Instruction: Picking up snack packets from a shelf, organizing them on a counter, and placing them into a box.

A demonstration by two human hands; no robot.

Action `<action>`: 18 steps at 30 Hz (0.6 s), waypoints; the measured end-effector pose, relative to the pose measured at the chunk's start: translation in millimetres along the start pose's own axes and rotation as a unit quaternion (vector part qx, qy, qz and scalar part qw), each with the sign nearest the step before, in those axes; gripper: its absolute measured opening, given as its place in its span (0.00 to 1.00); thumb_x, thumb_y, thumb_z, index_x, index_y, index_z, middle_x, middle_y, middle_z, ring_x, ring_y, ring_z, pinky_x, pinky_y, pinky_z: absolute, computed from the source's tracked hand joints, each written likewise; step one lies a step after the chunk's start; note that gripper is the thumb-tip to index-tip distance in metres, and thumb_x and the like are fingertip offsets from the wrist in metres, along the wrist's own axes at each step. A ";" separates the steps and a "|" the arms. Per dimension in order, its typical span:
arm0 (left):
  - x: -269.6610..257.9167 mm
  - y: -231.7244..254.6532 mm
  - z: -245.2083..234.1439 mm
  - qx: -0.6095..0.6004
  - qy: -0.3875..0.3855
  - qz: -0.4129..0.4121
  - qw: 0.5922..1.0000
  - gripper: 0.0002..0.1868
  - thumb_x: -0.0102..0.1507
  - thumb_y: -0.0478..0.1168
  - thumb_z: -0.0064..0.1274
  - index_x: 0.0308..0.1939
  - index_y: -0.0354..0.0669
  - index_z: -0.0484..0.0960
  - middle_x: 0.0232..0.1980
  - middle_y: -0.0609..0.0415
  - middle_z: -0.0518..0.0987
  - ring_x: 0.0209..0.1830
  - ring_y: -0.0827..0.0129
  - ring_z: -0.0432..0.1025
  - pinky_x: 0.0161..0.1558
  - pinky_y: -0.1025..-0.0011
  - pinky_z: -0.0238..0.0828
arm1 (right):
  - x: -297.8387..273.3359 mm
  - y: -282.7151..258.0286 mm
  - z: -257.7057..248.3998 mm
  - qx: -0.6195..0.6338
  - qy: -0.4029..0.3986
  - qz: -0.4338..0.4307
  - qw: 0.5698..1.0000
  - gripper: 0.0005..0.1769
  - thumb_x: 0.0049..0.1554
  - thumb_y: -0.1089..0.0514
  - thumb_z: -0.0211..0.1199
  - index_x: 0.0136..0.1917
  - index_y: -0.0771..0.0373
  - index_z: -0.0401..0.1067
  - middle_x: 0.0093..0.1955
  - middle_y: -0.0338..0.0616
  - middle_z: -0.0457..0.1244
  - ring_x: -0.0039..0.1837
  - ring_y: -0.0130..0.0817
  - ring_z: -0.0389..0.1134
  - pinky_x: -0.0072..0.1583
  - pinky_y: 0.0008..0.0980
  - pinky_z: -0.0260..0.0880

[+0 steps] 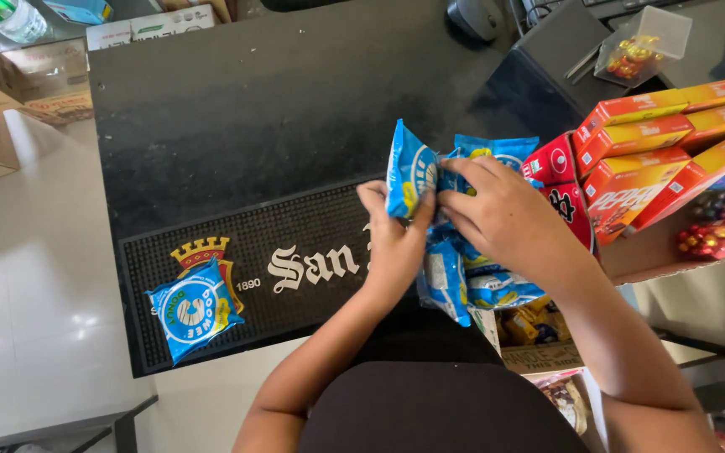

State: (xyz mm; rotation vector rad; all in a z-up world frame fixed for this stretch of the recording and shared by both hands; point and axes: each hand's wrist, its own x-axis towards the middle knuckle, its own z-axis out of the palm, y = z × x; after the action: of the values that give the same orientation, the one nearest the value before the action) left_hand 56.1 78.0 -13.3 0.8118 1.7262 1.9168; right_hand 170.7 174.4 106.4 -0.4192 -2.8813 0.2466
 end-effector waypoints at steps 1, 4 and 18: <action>-0.3 10.0 -3.2 0.001 0.000 -0.001 1.000 0.23 0.68 0.36 0.61 0.52 0.35 0.58 0.44 0.46 0.72 0.42 0.67 0.72 0.42 0.69 0.73 | -0.8 1.8 0.4 0.001 0.000 0.000 1.000 0.11 0.56 0.57 0.64 0.51 0.64 0.76 0.66 0.53 0.63 0.66 0.51 0.63 0.65 0.46 0.65; 1.6 37.6 -12.8 0.053 -0.116 -0.009 0.992 0.24 0.68 0.42 0.58 0.54 0.34 0.60 0.45 0.47 0.77 0.45 0.59 0.78 0.46 0.63 0.74 | -4.1 4.9 0.6 0.050 0.027 0.022 0.998 0.12 0.56 0.59 0.65 0.52 0.66 0.75 0.65 0.54 0.63 0.66 0.52 0.63 0.66 0.46 0.65; 38.4 54.1 -45.0 0.240 -0.289 0.173 0.910 0.21 0.53 0.34 0.64 0.49 0.39 0.77 0.53 0.46 0.79 0.54 0.50 0.72 0.56 0.57 0.70 | 6.3 8.6 -1.2 0.157 0.013 -0.002 0.988 0.32 0.55 0.41 0.69 0.67 0.52 0.65 0.81 0.63 0.46 0.80 0.65 0.48 0.73 0.56 0.56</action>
State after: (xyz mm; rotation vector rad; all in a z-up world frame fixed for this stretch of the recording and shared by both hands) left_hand 1.0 63.5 43.1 1.7644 1.7446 1.2192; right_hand 167.3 184.5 107.1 -0.3544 -2.7495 0.6758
